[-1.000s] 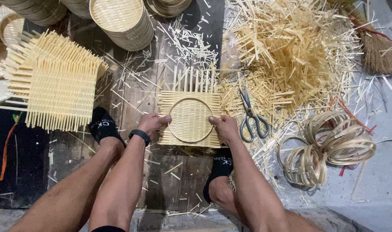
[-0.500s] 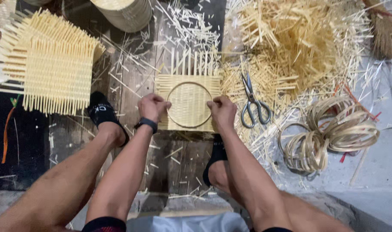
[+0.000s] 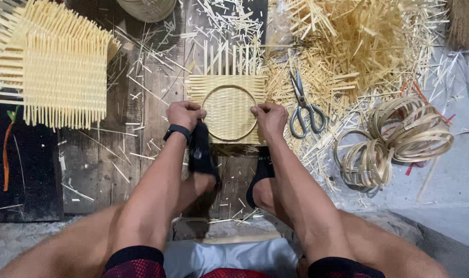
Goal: The person sits on the floor and repeatedly places a woven bamboo mat over a circular wooden mold. They use scissors to trim the excess bamboo strips around the edge of the mold, then remove the finished circular piece and stack it with others.
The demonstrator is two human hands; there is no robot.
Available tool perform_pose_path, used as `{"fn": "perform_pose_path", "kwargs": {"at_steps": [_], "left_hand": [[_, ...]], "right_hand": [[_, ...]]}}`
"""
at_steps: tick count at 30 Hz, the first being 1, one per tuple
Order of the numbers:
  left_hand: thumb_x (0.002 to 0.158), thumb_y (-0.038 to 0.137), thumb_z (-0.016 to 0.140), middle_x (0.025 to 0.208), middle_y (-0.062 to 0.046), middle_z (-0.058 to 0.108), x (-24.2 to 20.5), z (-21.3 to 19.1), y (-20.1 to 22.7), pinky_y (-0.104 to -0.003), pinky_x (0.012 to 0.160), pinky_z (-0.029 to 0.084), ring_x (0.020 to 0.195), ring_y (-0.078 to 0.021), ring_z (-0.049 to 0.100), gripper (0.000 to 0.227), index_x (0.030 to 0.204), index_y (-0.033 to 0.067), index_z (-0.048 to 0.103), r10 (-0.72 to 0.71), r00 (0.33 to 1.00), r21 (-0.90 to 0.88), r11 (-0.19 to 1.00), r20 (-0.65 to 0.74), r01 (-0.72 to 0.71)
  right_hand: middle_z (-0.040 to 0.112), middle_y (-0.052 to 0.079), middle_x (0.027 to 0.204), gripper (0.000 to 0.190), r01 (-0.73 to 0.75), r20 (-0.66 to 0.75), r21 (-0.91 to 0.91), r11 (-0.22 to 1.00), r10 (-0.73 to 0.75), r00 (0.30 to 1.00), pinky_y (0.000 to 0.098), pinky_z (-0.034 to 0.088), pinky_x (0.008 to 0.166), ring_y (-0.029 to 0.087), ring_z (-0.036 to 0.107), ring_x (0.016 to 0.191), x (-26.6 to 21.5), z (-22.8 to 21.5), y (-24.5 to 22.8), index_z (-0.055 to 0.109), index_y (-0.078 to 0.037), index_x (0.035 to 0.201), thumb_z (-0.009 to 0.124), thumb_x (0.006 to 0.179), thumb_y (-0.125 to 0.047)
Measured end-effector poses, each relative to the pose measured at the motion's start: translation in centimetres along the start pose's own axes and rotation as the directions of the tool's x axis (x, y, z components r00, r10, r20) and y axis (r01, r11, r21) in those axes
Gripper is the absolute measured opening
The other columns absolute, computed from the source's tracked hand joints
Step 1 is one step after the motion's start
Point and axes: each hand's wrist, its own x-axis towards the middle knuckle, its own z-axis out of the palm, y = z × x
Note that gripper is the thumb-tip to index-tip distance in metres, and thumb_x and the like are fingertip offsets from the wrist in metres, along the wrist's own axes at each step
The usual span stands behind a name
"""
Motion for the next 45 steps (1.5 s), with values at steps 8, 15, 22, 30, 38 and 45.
{"fn": "perform_pose_path", "kwargs": {"at_steps": [8,15,22,30,38,45], "left_hand": [[0.063,0.012,0.094,0.081,-0.010,0.078,0.3,-0.3,1.0,-0.032,0.074,0.059,0.073,-0.0193,0.074,0.025,0.086,0.0090,0.083,-0.059,0.998,0.080,0.995,0.028,0.057],[0.065,0.011,0.094,0.078,-0.008,0.078,1.4,0.7,-1.8,-0.028,0.068,0.058,0.068,-0.0161,0.072,0.022,0.083,0.0064,0.083,-0.068,0.997,-0.006,0.998,0.044,0.069],[0.065,0.011,0.092,0.079,-0.008,0.078,2.2,-0.6,-0.1,-0.034,0.069,0.060,0.069,-0.0169,0.072,0.021,0.082,0.0039,0.080,-0.160,0.963,-0.040,0.984,0.218,0.172],[0.088,0.031,0.077,0.111,-0.010,0.069,1.8,1.7,7.2,-0.043,0.093,0.049,0.105,-0.0275,0.059,0.020,0.096,0.0125,0.081,0.754,0.641,0.256,0.597,0.143,-0.760],[0.096,0.027,0.072,0.109,-0.004,0.066,3.3,5.1,5.4,-0.041,0.093,0.049,0.102,-0.0283,0.058,0.016,0.105,0.0176,0.082,0.655,0.739,0.084,0.736,0.158,-0.671],[0.096,0.023,0.069,0.113,-0.006,0.068,3.3,4.8,5.8,-0.042,0.090,0.050,0.102,-0.0316,0.060,0.015,0.102,0.0143,0.079,0.708,0.693,0.080,0.689,0.135,-0.720]], "right_hand": [[0.078,0.009,0.077,0.023,-0.006,0.017,-0.006,1.000,0.006,1.000,0.0331,0.058,0.068,0.018,0.072,0.068,0.5,-0.2,0.2,0.083,-0.008,0.093,0.088,0.078,-0.024],[0.077,0.007,0.076,0.021,-0.033,0.152,0.090,0.995,0.019,0.988,0.0309,0.059,0.064,0.015,0.072,0.066,1.8,-0.4,1.8,0.081,-0.009,0.094,0.086,0.079,-0.023],[0.078,0.006,0.076,0.022,0.087,0.175,0.049,0.995,-0.095,0.980,0.0321,0.057,0.065,0.015,0.070,0.067,2.4,-1.3,1.2,0.083,-0.007,0.091,0.087,0.078,-0.024],[0.064,0.006,0.060,0.043,-0.472,0.342,0.165,0.866,0.399,0.851,0.0318,0.045,0.048,0.013,0.053,0.046,-9.0,4.3,0.1,0.067,-0.005,0.070,0.068,0.098,-0.038],[0.062,0.003,0.063,0.041,-0.205,0.154,0.367,0.907,0.158,0.975,0.0283,0.041,0.049,0.007,0.049,0.056,-9.9,11.6,6.9,0.068,0.000,0.076,0.068,0.099,-0.034],[0.066,0.007,0.063,0.037,-0.109,0.326,0.055,0.992,0.086,0.941,0.0337,0.049,0.056,0.015,0.060,0.057,-7.6,5.3,3.5,0.072,-0.001,0.082,0.059,0.101,-0.030]]}}
